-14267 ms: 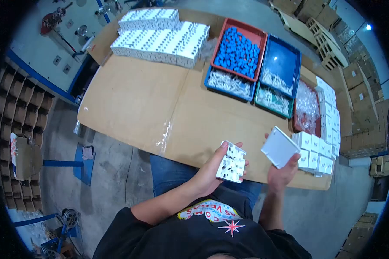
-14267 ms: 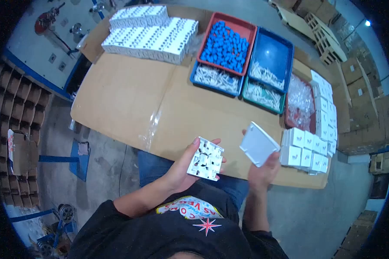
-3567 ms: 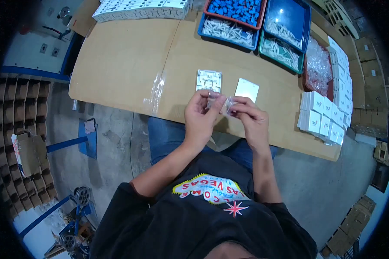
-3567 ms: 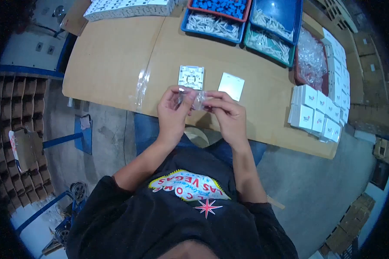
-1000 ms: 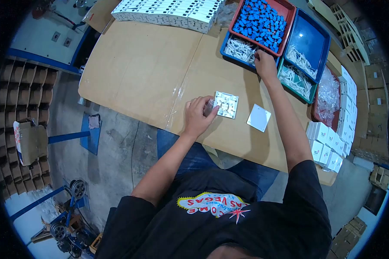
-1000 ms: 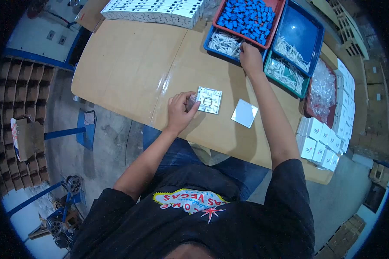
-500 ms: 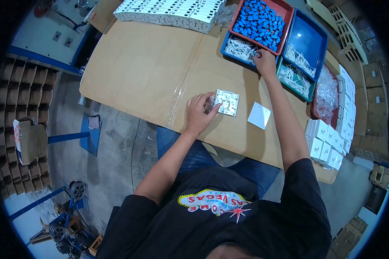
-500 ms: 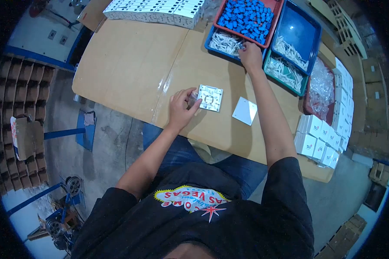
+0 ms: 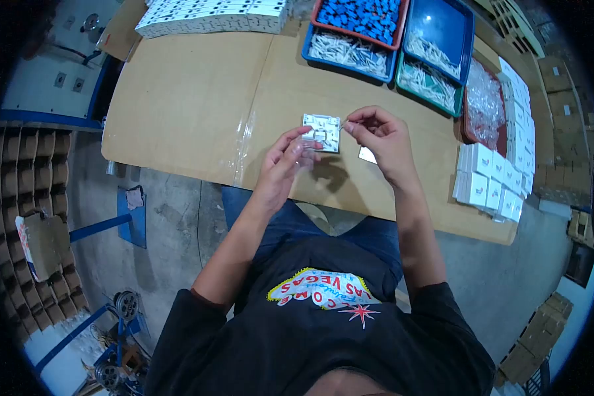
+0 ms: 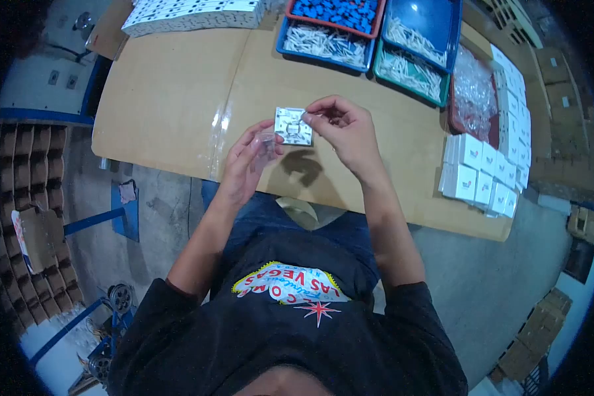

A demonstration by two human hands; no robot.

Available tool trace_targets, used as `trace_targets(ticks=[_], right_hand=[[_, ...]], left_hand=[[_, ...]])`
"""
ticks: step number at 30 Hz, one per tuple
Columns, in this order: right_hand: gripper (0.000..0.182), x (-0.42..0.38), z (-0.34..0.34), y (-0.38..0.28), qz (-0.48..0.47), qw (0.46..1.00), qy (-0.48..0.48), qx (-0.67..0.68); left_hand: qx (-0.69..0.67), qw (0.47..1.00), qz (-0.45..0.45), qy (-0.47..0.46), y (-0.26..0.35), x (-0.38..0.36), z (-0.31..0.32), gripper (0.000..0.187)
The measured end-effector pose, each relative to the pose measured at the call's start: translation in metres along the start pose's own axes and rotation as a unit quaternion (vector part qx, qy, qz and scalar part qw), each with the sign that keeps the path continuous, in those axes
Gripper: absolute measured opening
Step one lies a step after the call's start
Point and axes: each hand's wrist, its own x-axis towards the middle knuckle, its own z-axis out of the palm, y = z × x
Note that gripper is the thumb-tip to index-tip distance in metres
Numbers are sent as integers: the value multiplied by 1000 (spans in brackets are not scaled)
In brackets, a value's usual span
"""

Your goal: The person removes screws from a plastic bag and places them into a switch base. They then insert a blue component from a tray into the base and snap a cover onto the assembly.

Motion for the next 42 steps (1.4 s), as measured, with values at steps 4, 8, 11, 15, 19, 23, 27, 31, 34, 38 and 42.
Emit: trace_targets(ticks=[4,8,11,15,19,23,27,31,34,38,42], right_hand=[[13,-18,3,-19,-9,998,-58,3],[12,-14,2,-40,-73,981,-152,-95],[7,-8,0,-62,-76,951,-242,-179],[9,5,1,-71,-105,919,-309,-221],[17,3,6,-77,-144,905,-341,-211],[25,-2,6,-78,-119,920,-322,-187],[34,-7,8,-78,-134,897,-338,-250],[42,-10,15,-80,-89,872,-387,-286],[43,-12,13,-74,-48,880,-397,-257],[41,-11,1,-50,-62,911,-366,-177],[33,1,-29,-41,-87,950,-275,-118]], left_hand=[[-58,995,-50,-60,9,-13,17,48],[-49,993,-55,-91,14,-14,27,39],[-41,994,-43,-88,13,-15,29,40],[-49,993,-41,-102,11,-18,30,40],[-99,989,-35,-102,15,-22,37,39],[-102,990,-38,-92,17,-24,39,39],[-113,986,-28,-119,10,-24,38,41],[-94,990,-32,-102,9,-26,41,41],[-89,991,-36,-95,5,-25,42,42],[-75,993,-59,-74,-3,-26,33,49],[-54,996,-52,-55,6,-27,39,45]])
